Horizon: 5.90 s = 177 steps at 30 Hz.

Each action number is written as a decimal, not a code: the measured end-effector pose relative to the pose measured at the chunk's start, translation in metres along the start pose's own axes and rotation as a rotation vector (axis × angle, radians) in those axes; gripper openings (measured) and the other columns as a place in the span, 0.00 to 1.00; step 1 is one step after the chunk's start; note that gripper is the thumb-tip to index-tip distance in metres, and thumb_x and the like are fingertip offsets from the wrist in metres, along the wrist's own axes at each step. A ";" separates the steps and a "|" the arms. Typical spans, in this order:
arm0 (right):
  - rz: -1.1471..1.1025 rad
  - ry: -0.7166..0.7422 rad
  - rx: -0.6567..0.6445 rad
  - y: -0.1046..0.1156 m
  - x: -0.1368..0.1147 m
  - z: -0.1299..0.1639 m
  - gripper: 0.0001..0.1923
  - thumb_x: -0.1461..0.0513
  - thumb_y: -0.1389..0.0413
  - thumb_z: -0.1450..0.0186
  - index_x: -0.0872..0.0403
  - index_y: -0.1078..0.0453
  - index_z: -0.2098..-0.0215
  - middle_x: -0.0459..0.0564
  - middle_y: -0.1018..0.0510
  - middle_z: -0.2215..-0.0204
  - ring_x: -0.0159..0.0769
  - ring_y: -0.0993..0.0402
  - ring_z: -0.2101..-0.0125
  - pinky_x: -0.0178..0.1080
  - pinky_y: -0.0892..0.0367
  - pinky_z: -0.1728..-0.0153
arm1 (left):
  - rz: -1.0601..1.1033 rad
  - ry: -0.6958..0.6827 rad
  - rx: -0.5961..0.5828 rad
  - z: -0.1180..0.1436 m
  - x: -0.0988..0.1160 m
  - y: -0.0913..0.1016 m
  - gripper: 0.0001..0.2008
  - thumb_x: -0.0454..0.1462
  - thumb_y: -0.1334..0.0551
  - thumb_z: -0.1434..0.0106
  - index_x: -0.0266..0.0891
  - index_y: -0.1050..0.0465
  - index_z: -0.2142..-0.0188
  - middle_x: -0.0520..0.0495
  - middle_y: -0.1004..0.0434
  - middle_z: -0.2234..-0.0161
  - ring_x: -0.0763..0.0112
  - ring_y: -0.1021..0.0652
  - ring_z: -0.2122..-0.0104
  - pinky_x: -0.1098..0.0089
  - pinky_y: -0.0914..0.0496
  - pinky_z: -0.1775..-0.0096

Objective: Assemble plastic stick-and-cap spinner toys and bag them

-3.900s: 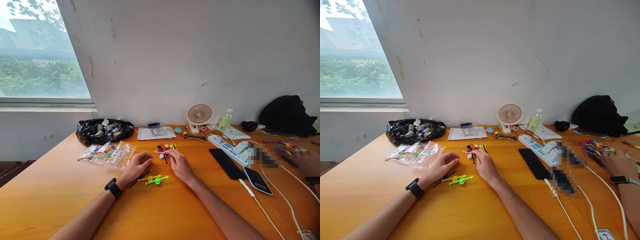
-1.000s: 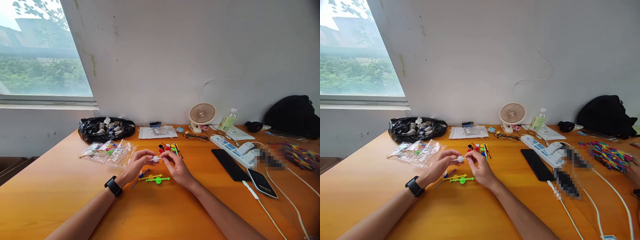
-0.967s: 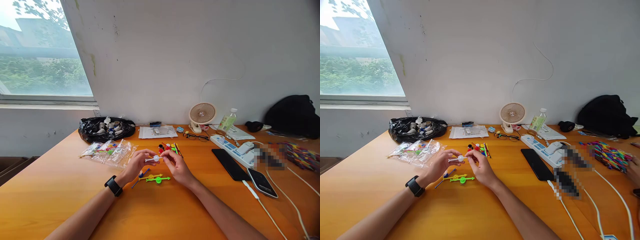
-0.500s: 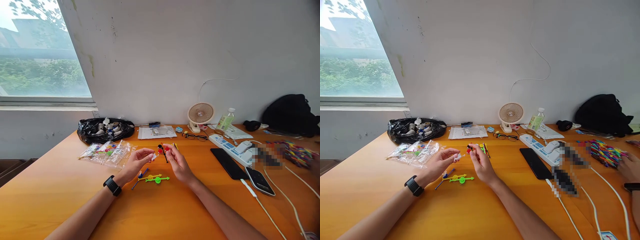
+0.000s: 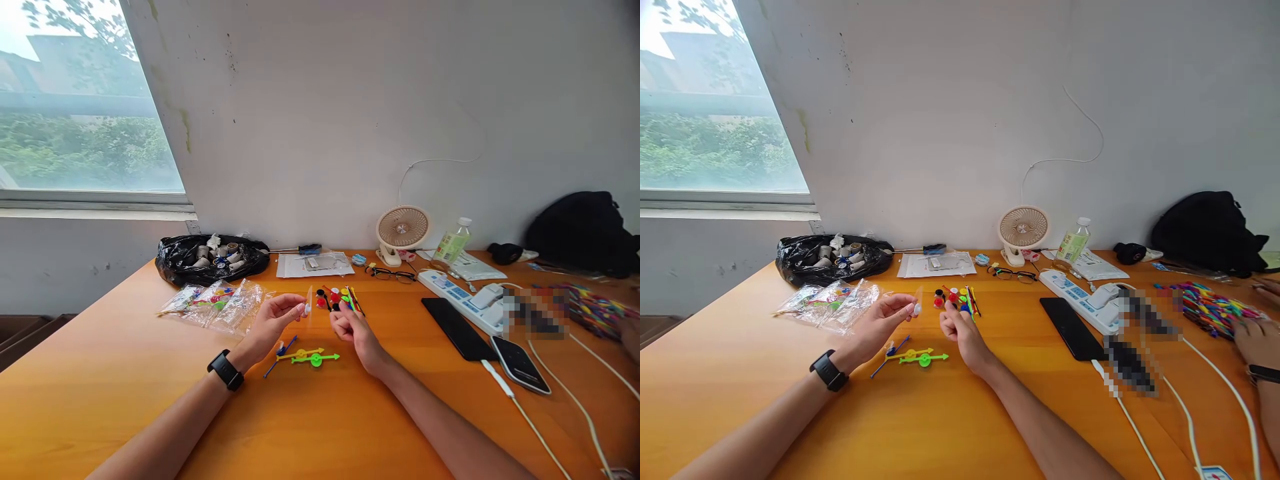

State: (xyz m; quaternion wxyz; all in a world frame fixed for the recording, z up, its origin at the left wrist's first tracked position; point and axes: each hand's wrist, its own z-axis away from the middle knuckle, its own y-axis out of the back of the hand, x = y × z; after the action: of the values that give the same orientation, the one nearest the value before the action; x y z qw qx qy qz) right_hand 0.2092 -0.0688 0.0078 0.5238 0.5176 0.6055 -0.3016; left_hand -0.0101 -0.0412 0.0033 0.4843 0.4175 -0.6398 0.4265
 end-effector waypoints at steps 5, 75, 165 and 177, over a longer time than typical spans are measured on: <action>-0.011 0.009 0.114 0.009 0.000 -0.007 0.37 0.41 0.63 0.24 0.52 0.46 0.85 0.45 0.44 0.83 0.33 0.48 0.78 0.39 0.50 0.74 | 0.017 -0.004 0.028 -0.001 -0.001 0.001 0.18 0.47 0.27 0.40 0.37 0.19 0.56 0.45 0.17 0.63 0.67 0.21 0.63 0.68 0.28 0.57; 0.293 0.077 0.021 0.016 0.003 -0.002 0.29 0.46 0.54 0.26 0.53 0.34 0.77 0.45 0.34 0.78 0.33 0.37 0.75 0.37 0.41 0.70 | 0.210 0.142 -0.126 0.001 0.002 0.000 0.12 0.40 0.25 0.42 0.34 0.18 0.63 0.45 0.21 0.71 0.72 0.25 0.71 0.71 0.33 0.65; 0.796 0.330 0.214 0.016 0.035 -0.015 0.18 0.65 0.48 0.29 0.54 0.26 0.43 0.60 0.23 0.43 0.49 0.27 0.41 0.55 0.31 0.39 | 0.441 0.135 0.114 -0.010 -0.014 0.010 0.10 0.34 0.26 0.45 0.35 0.21 0.63 0.47 0.19 0.66 0.74 0.21 0.68 0.74 0.28 0.62; 0.741 0.319 0.122 0.014 0.029 -0.012 0.15 0.64 0.45 0.29 0.54 0.24 0.46 0.57 0.21 0.47 0.45 0.25 0.44 0.51 0.31 0.39 | 0.440 0.137 0.115 -0.009 -0.014 0.010 0.11 0.37 0.27 0.44 0.35 0.22 0.62 0.46 0.18 0.65 0.72 0.20 0.67 0.73 0.27 0.61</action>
State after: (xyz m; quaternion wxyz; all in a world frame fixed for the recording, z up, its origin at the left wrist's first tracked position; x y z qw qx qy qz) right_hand 0.2206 -0.0447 -0.0135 0.4650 0.7713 0.4325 -0.0437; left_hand -0.0146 -0.0278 -0.0099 0.3973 0.2648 -0.6556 0.5850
